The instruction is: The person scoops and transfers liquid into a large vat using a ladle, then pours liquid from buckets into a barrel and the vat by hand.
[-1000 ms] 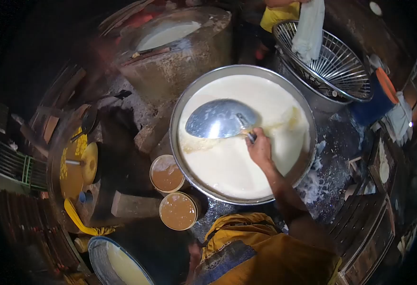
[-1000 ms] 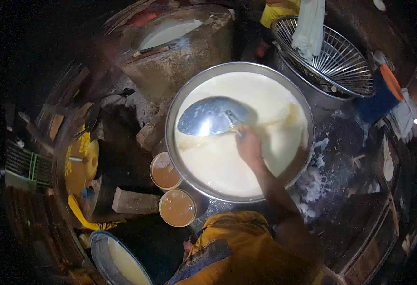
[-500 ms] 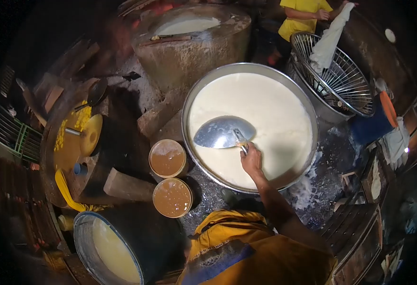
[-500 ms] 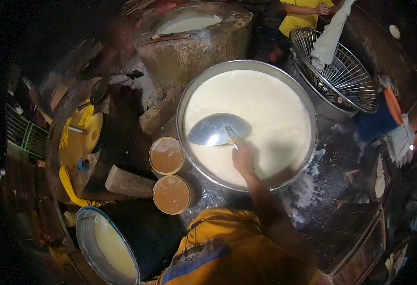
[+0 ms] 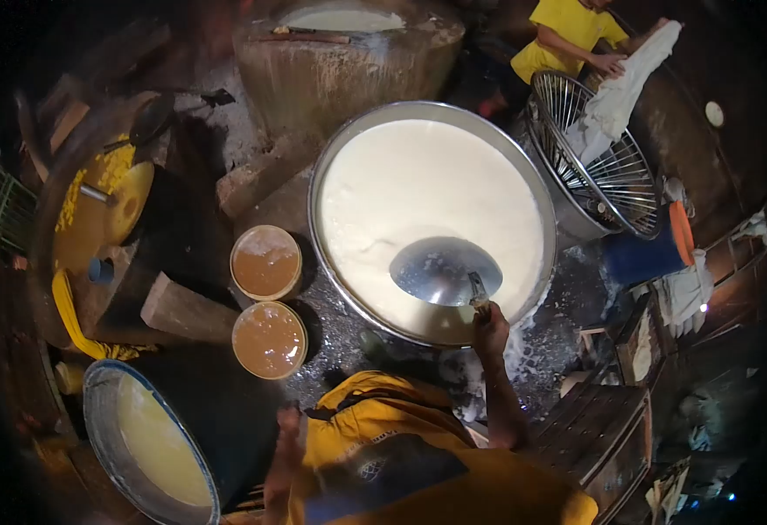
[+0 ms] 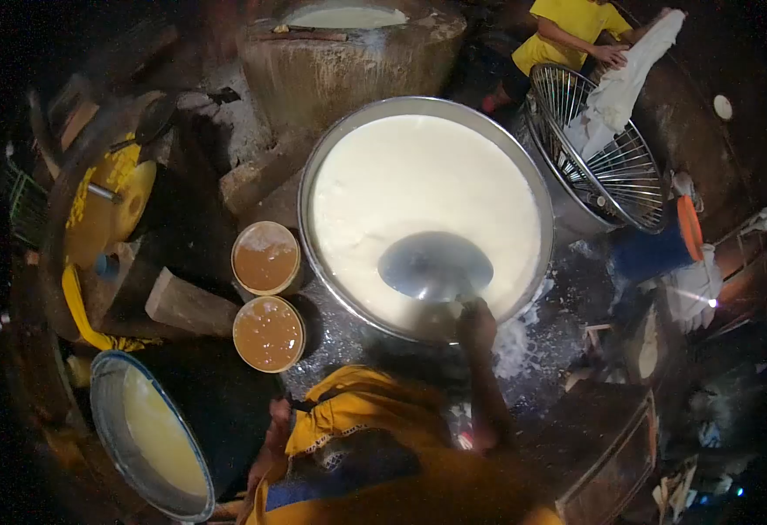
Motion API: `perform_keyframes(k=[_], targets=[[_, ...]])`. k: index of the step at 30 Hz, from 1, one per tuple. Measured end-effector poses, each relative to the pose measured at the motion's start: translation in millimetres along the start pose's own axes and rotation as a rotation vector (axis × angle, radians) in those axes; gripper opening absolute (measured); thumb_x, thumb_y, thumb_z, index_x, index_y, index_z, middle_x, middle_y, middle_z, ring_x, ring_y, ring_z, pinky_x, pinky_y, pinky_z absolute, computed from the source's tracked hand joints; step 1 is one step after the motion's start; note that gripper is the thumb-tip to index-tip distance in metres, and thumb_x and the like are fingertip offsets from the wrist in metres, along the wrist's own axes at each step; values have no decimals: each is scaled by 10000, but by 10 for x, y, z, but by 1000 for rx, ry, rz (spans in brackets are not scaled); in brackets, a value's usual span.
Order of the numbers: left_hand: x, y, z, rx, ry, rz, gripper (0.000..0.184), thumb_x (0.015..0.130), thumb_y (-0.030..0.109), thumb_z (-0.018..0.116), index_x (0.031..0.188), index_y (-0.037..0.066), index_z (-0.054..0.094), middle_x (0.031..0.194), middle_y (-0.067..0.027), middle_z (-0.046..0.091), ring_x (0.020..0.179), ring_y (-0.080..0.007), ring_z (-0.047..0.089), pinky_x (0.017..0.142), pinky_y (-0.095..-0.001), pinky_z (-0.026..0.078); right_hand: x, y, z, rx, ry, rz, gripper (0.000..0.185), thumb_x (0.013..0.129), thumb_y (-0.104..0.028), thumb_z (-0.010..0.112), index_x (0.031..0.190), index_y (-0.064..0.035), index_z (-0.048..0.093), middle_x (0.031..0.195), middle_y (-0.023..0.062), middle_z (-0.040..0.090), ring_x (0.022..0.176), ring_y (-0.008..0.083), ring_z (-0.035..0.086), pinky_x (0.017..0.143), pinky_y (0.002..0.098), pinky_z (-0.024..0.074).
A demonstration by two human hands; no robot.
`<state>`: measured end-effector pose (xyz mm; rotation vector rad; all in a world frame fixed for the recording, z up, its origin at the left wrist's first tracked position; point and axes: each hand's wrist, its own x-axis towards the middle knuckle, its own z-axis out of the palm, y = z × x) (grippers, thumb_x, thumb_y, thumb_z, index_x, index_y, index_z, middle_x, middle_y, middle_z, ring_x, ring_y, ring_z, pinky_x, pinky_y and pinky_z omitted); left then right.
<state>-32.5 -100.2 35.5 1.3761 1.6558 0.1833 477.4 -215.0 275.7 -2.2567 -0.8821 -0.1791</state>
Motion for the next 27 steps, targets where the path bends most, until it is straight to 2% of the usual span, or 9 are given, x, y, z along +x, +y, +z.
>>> perform_keyframes(k=[2, 4, 5, 9, 12, 16, 20, 24, 27], targets=[[249, -122, 128, -27, 53, -143, 272, 815, 232, 615, 924, -13, 659, 854, -197, 666, 754, -282, 616, 701, -381, 466, -1, -69, -274, -64, -82, 115, 274, 776, -135, 678, 1027, -53, 605, 878, 200, 660, 825, 393, 645, 709, 451, 502], [189, 96, 93, 55, 81, 0, 275, 812, 232, 614, 936, -9, 664, 848, -188, 669, 762, -276, 619, 717, -389, 467, 6, -29, -429, -55, -122, 297, 247, 805, -187, 658, 1025, -79, 635, 909, 218, 659, 886, 412, 635, 746, 467, 497], [175, 187, 89, 97, 95, 74, 278, 811, 232, 614, 941, -7, 666, 845, -184, 671, 767, -273, 620, 725, -392, 468, -13, 93, -468, -137, -106, 282, 259, 799, -177, 661, 1039, -82, 633, 911, 219, 659, 889, 417, 632, 755, 470, 496], [149, 268, 157, -231, -71, -244, 300, 812, 254, 611, 975, 9, 665, 802, -151, 664, 726, -222, 612, 695, -372, 462, -59, 587, -697, -398, -112, 272, 358, 757, -116, 689, 1109, -105, 622, 953, 221, 656, 904, 428, 621, 788, 482, 496], [248, -78, 333, -137, -93, -141, 234, 842, 223, 593, 937, 18, 652, 743, -135, 633, 678, -246, 597, 642, -394, 457, 42, 710, -985, -481, -167, 334, 413, 739, -102, 701, 1142, -106, 612, 1001, 225, 649, 925, 418, 620, 801, 472, 502], [332, -499, 461, 169, -142, 326, 142, 811, 150, 576, 889, 48, 637, 704, -142, 594, 677, -326, 578, 615, -450, 448, 272, 943, -1372, -560, -216, 280, 441, 727, -100, 706, 1157, -108, 605, 990, 211, 657, 915, 404, 629, 795, 470, 508], [340, -590, 479, 73, -170, 438, 144, 777, 148, 559, 872, 70, 633, 715, -144, 598, 705, -345, 579, 631, -464, 448, 641, 828, -1747, -709, -270, 267, 415, 704, -119, 723, 1108, -121, 626, 932, 210, 667, 883, 405, 635, 776, 467, 513], [301, -369, 480, 629, 160, 855, 145, 770, 169, 550, 854, 79, 626, 711, -138, 587, 693, -331, 580, 614, -446, 454, 1106, 821, -2039, -799, -309, 202, 396, 706, -112, 713, 1093, -123, 630, 927, 203, 670, 885, 397, 637, 768, 469, 515], [85, 68, 272, 268, -115, 483, 140, 763, 158, 555, 856, 79, 626, 743, -132, 601, 685, -318, 586, 590, -423, 459, 1493, 521, -2154, -829, -275, 179, 388, 702, -94, 723, 1080, -110, 636, 938, 196, 672, 898, 401, 631, 773, 466, 510]])
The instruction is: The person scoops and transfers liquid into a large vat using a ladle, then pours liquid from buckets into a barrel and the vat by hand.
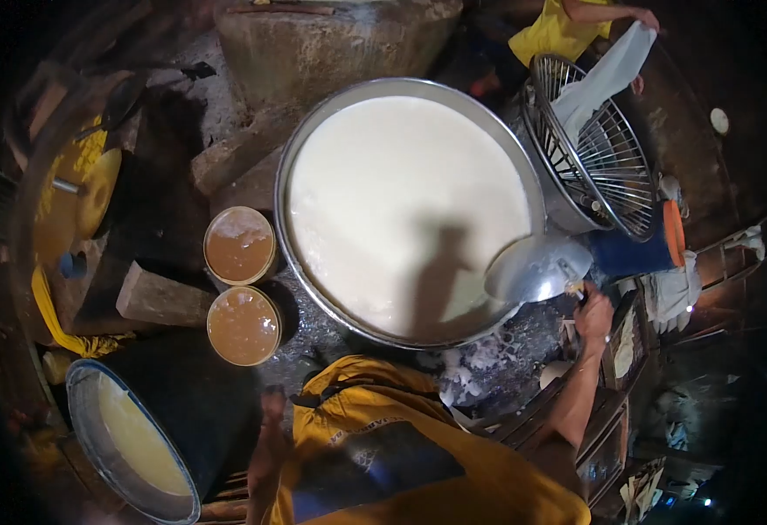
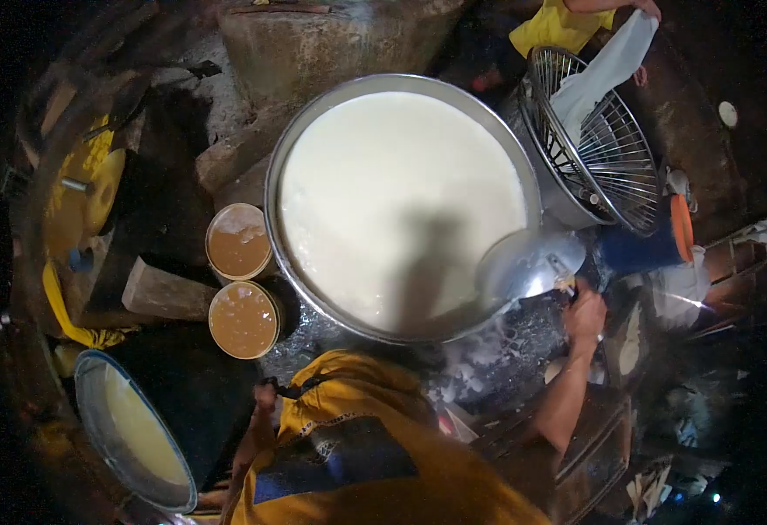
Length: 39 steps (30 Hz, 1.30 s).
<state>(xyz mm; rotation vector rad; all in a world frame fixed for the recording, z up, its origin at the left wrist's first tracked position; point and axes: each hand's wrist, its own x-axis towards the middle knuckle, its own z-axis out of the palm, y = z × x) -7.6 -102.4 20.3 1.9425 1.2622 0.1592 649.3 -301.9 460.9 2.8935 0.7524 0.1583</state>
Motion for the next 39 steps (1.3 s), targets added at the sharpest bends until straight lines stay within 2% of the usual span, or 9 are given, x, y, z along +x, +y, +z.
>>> perform_keyframes(k=[3, 6, 7, 8, 11, 17, 25, 32, 39], targets=[[157, -396, 331, 380, 48, 291, 126, 794, 163, 546, 855, 82, 623, 732, -110, 595, 639, -272, 583, 559, -393, 453, 295, -176, -203, 41, 149, -27, 343, 742, -105, 711, 1064, -92, 595, 918, 204, 666, 876, 400, 634, 737, 485, 506], [137, -374, 334, 70, 157, 263, 111, 843, 169, 528, 796, 84, 583, 664, -41, 536, 562, -202, 523, 514, -370, 416, 771, -163, 49, 94, 368, -118, 379, 793, -152, 686, 1140, -102, 542, 932, 210, 663, 873, 413, 630, 715, 502, 503], [185, -157, 249, -612, -97, -131, 106, 856, 159, 527, 772, 100, 556, 650, -1, 487, 542, -154, 478, 491, -328, 384, 907, -287, 55, 127, 344, -52, 377, 821, -194, 666, 1155, -100, 517, 950, 224, 653, 868, 427, 624, 721, 519, 492], [228, 24, 182, -1246, -48, -653, 125, 869, 150, 526, 749, 116, 529, 637, 39, 437, 521, -105, 433, 469, -287, 352, 1040, -428, 43, 159, 321, 14, 381, 850, -237, 646, 1170, -99, 492, 967, 237, 643, 863, 441, 618, 727, 535, 482], [280, 511, -89, -1254, -167, -578, 125, 881, 150, 549, 763, 118, 525, 640, 59, 426, 522, -47, 400, 460, -216, 309, 1518, -608, 252, 134, 218, 94, 402, 884, -399, 580, 1117, -84, 491, 883, 273, 646, 857, 472, 612, 738, 561, 477], [216, 611, -43, -1169, 207, -553, 84, 882, 148, 570, 846, 73, 580, 677, 12, 514, 539, -92, 467, 491, -237, 384, 1964, -651, 979, 154, 116, 86, 399, 873, -354, 600, 1118, -59, 492, 885, 267, 656, 869, 461, 624, 761, 544, 494], [30, 952, -190, -598, 161, -636, 178, 891, 189, 536, 767, 75, 590, 662, 3, 527, 528, -111, 486, 501, -261, 417, 1470, -557, 1320, 156, 85, 176, 355, 855, -288, 631, 1097, -78, 478, 866, 254, 657, 840, 456, 628, 738, 544, 492], [124, 803, -315, -633, -15, -313, 195, 903, 184, 519, 736, 100, 571, 640, 27, 498, 528, -97, 484, 467, -262, 387, 762, -314, 1670, 171, 40, 229, 354, 848, -269, 635, 1102, -93, 464, 874, 255, 655, 836, 459, 626, 729, 545, 489], [483, 629, -238, -950, 69, -377, 127, 895, 155, 561, 792, 84, 582, 620, 31, 478, 515, -88, 472, 449, -236, 359, -95, -374, 1824, 216, -28, 299, 350, 869, -375, 582, 1090, -129, 466, 826, 249, 656, 793, 480, 620, 685, 575, 474]])
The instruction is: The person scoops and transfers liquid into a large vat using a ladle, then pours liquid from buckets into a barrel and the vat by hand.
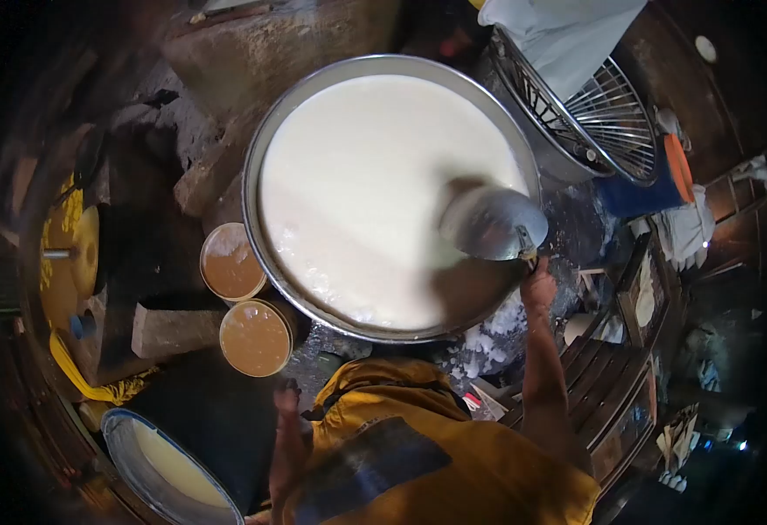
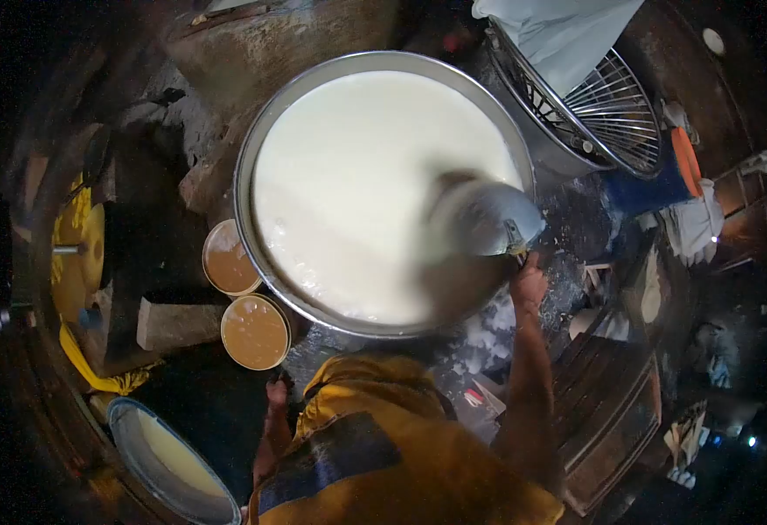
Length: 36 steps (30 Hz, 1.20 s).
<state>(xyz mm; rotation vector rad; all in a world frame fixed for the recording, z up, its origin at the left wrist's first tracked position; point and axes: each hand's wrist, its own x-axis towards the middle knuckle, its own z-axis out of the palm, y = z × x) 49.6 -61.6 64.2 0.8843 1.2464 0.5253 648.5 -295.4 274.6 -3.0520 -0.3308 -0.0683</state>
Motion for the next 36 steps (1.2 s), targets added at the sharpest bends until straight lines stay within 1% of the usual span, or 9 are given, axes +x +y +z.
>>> perform_keyframes(k=[4, 13, 17, 18, 22, 23, 29, 35, 36], targets=[[-56, 143, -26, -28, 61, -181, 101, 897, 141, 569, 830, 67, 583, 635, 21, 492, 501, -87, 465, 444, -229, 356, -449, 100, 48, 47, -23, -27, 280, 907, -324, 521, 1086, -124, 441, 809, 241, 656, 757, 481, 622, 662, 576, 476], [-83, -565, -606, 501, -278, 956, 163, 868, 144, 494, 751, 61, 571, 669, -47, 578, 559, -214, 564, 503, -357, 455, -1586, -76, 94, 243, -17, -49, 180, 918, -257, 526, 947, -83, 493, 743, 210, 645, 704, 453, 622, 569, 558, 455], [-86, -984, -889, 87, -394, 186, 168, 837, 128, 517, 745, 3, 582, 754, -120, 627, 681, -275, 602, 604, -368, 468, -2114, 29, 523, 337, 46, -270, 166, 912, -243, 510, 948, -82, 501, 766, 216, 642, 735, 456, 617, 594, 542, 456], [-73, -974, -901, 351, -265, 648, 163, 840, 124, 520, 760, -2, 584, 758, -110, 621, 686, -261, 593, 614, -358, 462, -2222, -45, 463, 349, -43, -275, 171, 909, -247, 506, 941, -79, 509, 765, 219, 639, 744, 458, 615, 602, 542, 456], [-105, -1036, -1015, 568, -266, 847, 132, 844, 102, 533, 793, -7, 586, 759, -72, 588, 669, -207, 536, 622, -325, 430, -2611, -390, 484, 489, -129, -207, 262, 885, -311, 535, 938, -55, 531, 792, 240, 636, 776, 467, 609, 642, 542, 451], [-113, -1044, -1026, 415, -405, 483, 121, 843, 95, 537, 794, -5, 585, 755, -62, 577, 655, -194, 517, 617, -319, 420, -2688, -443, 462, 489, -144, -205, 277, 881, -322, 542, 944, -53, 531, 797, 241, 637, 779, 468, 609, 650, 538, 452], [-212, -1014, -1044, -141, -283, -8, 123, 808, 137, 557, 756, 26, 571, 747, -35, 548, 632, -165, 466, 591, -309, 396, -2736, -1008, 83, 715, -393, -304, 316, 863, -240, 618, 1042, 7, 540, 921, 239, 638, 838, 384, 633, 707, 460, 478], [-352, -389, -969, 830, -276, 1305, 144, 788, 129, 494, 756, 21, 584, 717, -25, 530, 681, -148, 500, 612, -328, 429, -2721, -1597, 103, 971, -665, -161, 286, 870, -183, 632, 1063, -9, 513, 827, 149, 606, 699, 234, 597, 601, 366, 467], [-378, -351, -971, 744, -259, 1018, 154, 800, 134, 499, 781, 19, 599, 730, -50, 551, 691, -174, 521, 616, -333, 436, -2706, -1732, 104, 996, -737, -115, 252, 875, -165, 625, 1044, -18, 510, 758, 124, 588, 622, 198, 583, 535, 347, 461]])
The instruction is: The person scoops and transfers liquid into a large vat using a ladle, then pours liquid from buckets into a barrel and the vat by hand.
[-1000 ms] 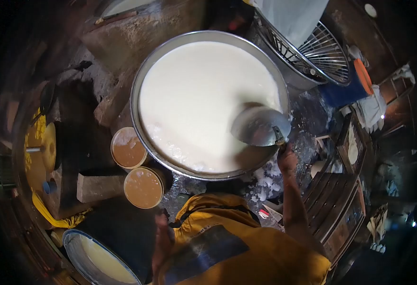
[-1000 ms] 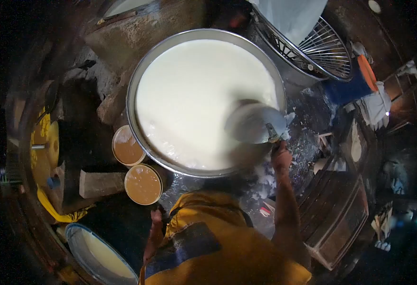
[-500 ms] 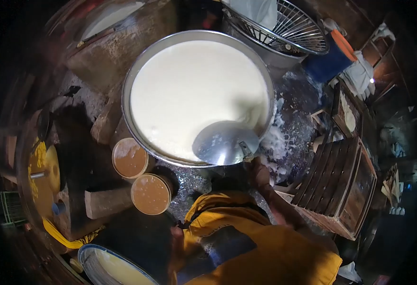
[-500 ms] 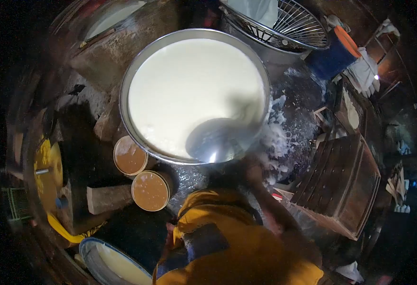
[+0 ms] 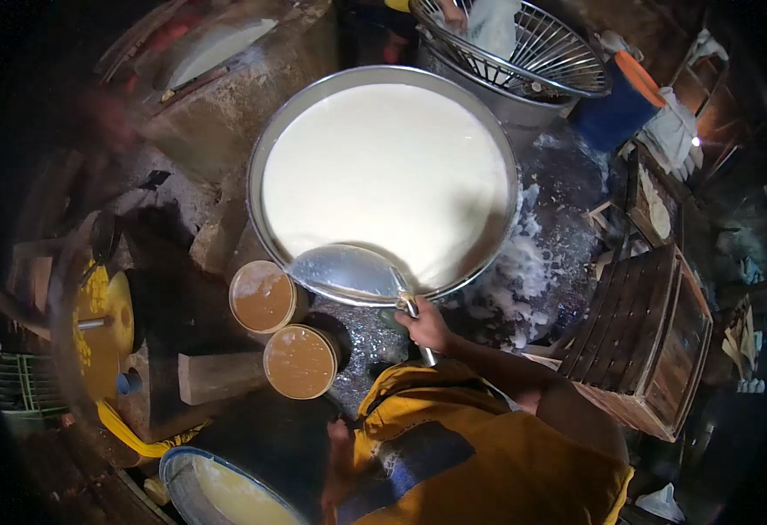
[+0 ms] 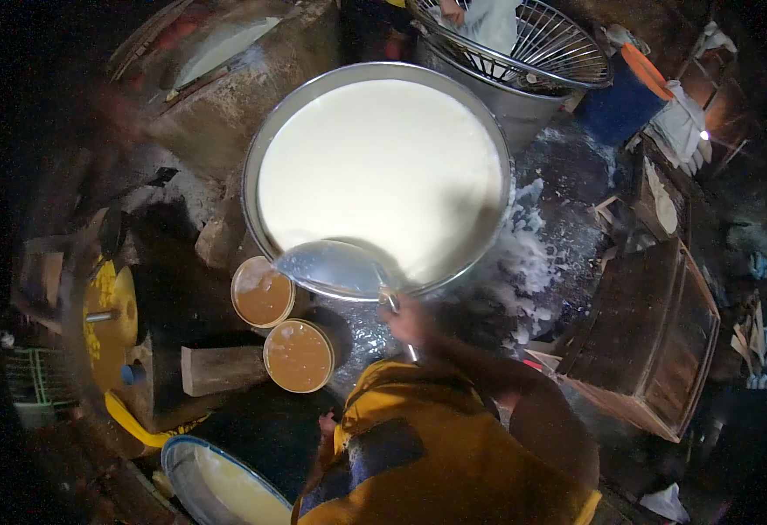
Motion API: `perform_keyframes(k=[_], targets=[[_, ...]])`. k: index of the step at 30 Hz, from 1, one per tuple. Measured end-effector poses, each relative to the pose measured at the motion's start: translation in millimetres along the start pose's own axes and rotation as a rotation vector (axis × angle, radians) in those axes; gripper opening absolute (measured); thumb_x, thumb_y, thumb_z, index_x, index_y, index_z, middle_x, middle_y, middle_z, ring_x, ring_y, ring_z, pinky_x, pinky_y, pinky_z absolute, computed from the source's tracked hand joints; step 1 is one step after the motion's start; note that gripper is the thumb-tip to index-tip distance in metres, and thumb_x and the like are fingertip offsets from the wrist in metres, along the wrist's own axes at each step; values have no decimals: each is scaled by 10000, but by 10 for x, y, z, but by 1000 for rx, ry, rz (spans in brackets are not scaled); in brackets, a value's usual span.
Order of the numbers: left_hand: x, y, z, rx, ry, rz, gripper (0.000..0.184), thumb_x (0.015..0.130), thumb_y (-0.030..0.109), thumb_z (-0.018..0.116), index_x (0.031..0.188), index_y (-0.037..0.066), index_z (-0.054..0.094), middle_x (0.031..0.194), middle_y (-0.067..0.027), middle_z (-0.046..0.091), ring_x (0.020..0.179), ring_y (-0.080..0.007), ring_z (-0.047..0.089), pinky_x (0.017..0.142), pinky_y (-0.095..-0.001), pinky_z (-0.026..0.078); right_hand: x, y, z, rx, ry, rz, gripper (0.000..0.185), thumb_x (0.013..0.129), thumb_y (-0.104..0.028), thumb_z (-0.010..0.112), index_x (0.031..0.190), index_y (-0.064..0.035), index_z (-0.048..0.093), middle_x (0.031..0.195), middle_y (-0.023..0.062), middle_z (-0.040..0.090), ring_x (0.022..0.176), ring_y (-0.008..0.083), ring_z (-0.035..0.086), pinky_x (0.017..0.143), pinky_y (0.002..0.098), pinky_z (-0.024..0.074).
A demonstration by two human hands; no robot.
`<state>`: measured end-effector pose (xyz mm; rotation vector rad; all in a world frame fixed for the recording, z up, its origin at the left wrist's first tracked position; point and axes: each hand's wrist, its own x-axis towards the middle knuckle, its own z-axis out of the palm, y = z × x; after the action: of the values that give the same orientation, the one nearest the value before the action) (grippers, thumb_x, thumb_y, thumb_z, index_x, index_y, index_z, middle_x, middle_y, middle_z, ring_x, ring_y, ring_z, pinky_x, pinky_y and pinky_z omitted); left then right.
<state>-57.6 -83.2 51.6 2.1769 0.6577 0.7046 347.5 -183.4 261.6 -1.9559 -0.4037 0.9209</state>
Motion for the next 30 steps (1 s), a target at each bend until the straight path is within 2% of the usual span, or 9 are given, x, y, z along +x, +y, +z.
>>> perform_keyframes(k=[2, 5, 6, 9, 16, 19, 22, 25, 30], targets=[[-162, -108, -18, -267, -41, -528, 177, 826, 146, 507, 832, 15, 627, 756, -100, 593, 713, -227, 563, 626, -344, 448, 217, -22, 252, 180, -23, -3, 185, 885, -127, 608, 1012, -53, 496, 590, 21, 465, 423, 107, 467, 371, 300, 386], [139, 393, -200, -512, -3, -643, 193, 850, 105, 484, 922, 35, 649, 788, -131, 614, 725, -273, 583, 610, -368, 450, 359, -623, 333, 521, -82, 168, 215, 881, -121, 613, 1039, -55, 482, 576, 6, 438, 409, 115, 442, 370, 292, 379], [178, 448, -318, -88, -159, -249, 200, 852, 95, 476, 941, 43, 648, 770, -114, 606, 721, -262, 580, 602, -377, 448, 414, -829, 310, 592, -124, 165, 233, 880, -119, 613, 1054, -58, 472, 579, -3, 422, 408, 112, 430, 362, 291, 377], [65, 287, -158, -49, -98, -106, 177, 864, 92, 451, 948, 87, 607, 697, -33, 523, 630, -178, 524, 514, -347, 402, 863, -1100, 350, 749, -181, 164, 317, 858, -91, 612, 1133, -35, 465, 621, 30, 471, 440, 137, 463, 371, 309, 381], [-11, 629, -54, -367, 30, -757, 85, 876, 101, 446, 909, 113, 524, 660, 10, 436, 544, -107, 443, 450, -261, 329, 2015, -1983, 209, 938, 87, -107, 249, 830, -39, 631, 937, -71, 408, 613, 25, 450, 400, 128, 455, 331, 294, 377], [-276, 341, 374, -334, 293, -1240, 124, 879, 135, 494, 913, 80, 599, 694, -94, 552, 579, -209, 528, 502, -332, 408, 2566, -2241, 158, 777, 376, -195, 264, 798, -77, 658, 951, -7, 454, 703, 120, 554, 512, 233, 577, 453, 372, 480], [-528, 290, 437, 370, 27, -554, 180, 880, 178, 519, 897, 57, 652, 786, -184, 624, 656, -323, 583, 591, -414, 463, 3472, -2159, 241, 520, 761, -286, 335, 780, -109, 653, 1015, 55, 480, 805, 205, 599, 664, 319, 619, 619, 417, 510], [-590, 396, 544, 307, 61, -543, 204, 869, 209, 554, 921, 39, 654, 815, -166, 637, 710, -327, 594, 655, -429, 471, 3776, -2265, 169, 531, 848, -260, 329, 788, -84, 640, 1028, 51, 460, 710, 168, 585, 497, 254, 591, 472, 381, 501], [-578, 585, 670, 345, 82, -526, 286, 833, 263, 638, 966, 11, 650, 854, -124, 654, 783, -314, 610, 750, -431, 483, 3768, -2458, 142, 659, 664, -59, 345, 771, -85, 636, 1021, 83, 469, 755, 197, 603, 519, 271, 600, 496, 383, 511]])
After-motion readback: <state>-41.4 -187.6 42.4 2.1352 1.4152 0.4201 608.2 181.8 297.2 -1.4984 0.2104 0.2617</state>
